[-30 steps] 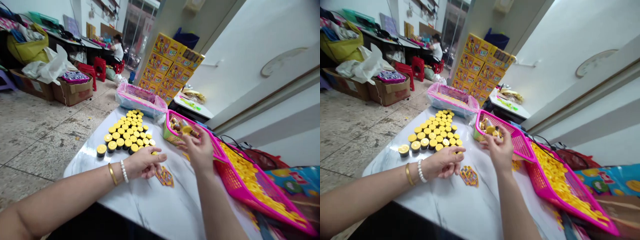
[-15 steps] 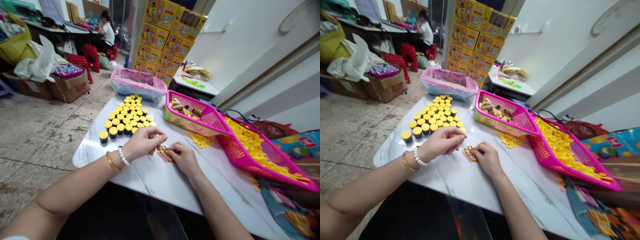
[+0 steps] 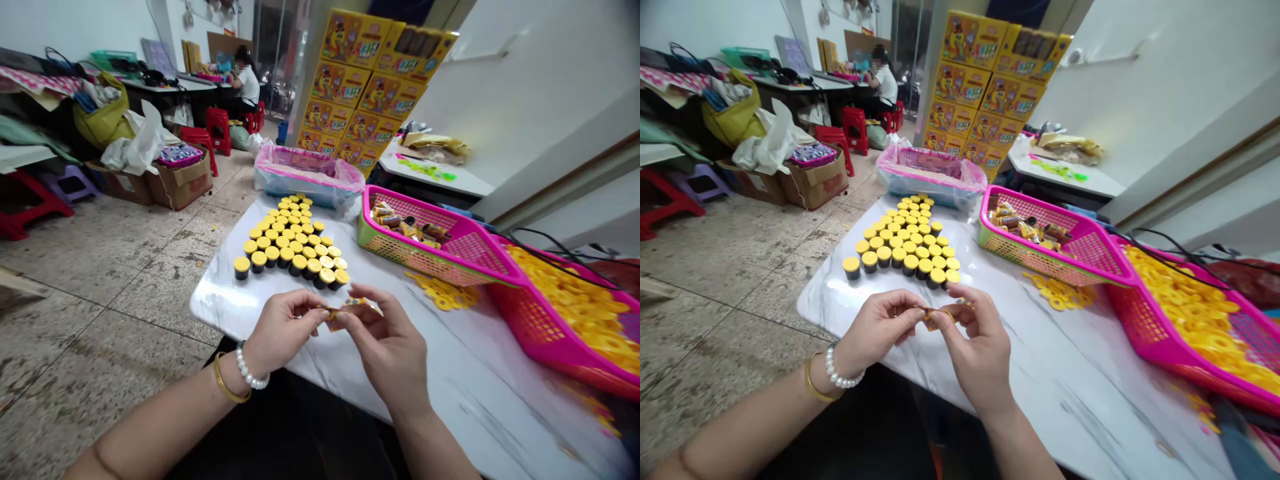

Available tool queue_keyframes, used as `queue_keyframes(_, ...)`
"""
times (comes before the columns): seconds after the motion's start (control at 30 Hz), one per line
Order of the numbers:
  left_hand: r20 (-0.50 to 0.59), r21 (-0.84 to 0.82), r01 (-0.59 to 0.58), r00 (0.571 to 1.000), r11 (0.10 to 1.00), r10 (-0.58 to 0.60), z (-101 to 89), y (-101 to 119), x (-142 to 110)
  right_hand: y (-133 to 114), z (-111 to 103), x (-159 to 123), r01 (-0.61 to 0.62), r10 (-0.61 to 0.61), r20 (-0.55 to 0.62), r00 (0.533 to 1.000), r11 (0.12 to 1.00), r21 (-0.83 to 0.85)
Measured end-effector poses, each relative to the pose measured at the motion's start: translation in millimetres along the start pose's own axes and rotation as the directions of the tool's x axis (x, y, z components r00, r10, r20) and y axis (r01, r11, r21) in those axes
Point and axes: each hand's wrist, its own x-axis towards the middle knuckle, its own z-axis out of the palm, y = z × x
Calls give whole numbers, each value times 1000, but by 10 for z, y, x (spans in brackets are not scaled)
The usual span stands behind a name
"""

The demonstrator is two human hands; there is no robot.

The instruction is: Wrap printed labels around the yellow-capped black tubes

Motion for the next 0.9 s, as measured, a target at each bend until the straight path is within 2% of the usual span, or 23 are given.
queue_keyframes(0.03,-4,-18,9,1000,1000,-9,-25,-4,-8,-5,31,2,-130,125,66,990,988,78)
queue_keyframes(0.1,-10,-64,20,1000,998,-21,-66,-25,-30,4,72,18,-348,308,252,917,929,128)
queue_keyframes(0.17,-35,-110,34,999,993,-38,-89,-56,-60,18,103,28,-425,365,340,867,897,121)
queue_keyframes(0.27,-165,-144,26,985,989,-50,-98,-98,-126,23,155,8,-395,359,237,903,910,126)
queue_keyframes(0.33,-228,-104,17,973,994,-40,-101,-116,-184,16,194,-26,-385,358,193,913,915,122)
queue_keyframes(0.5,-241,-37,34,970,999,-42,-112,-122,-342,-4,292,-115,-345,325,175,929,933,100)
queue_keyframes(0.6,-291,-58,-5,957,998,-12,-123,-96,-416,-15,343,-138,-317,299,167,940,943,101)
queue_keyframes(0.73,-346,-6,-51,937,999,46,-140,-60,-483,-61,400,-153,-287,273,139,952,954,91)
queue_keyframes(0.9,-348,-14,-61,936,998,52,-132,-77,-539,-159,484,-179,-221,212,123,970,973,67)
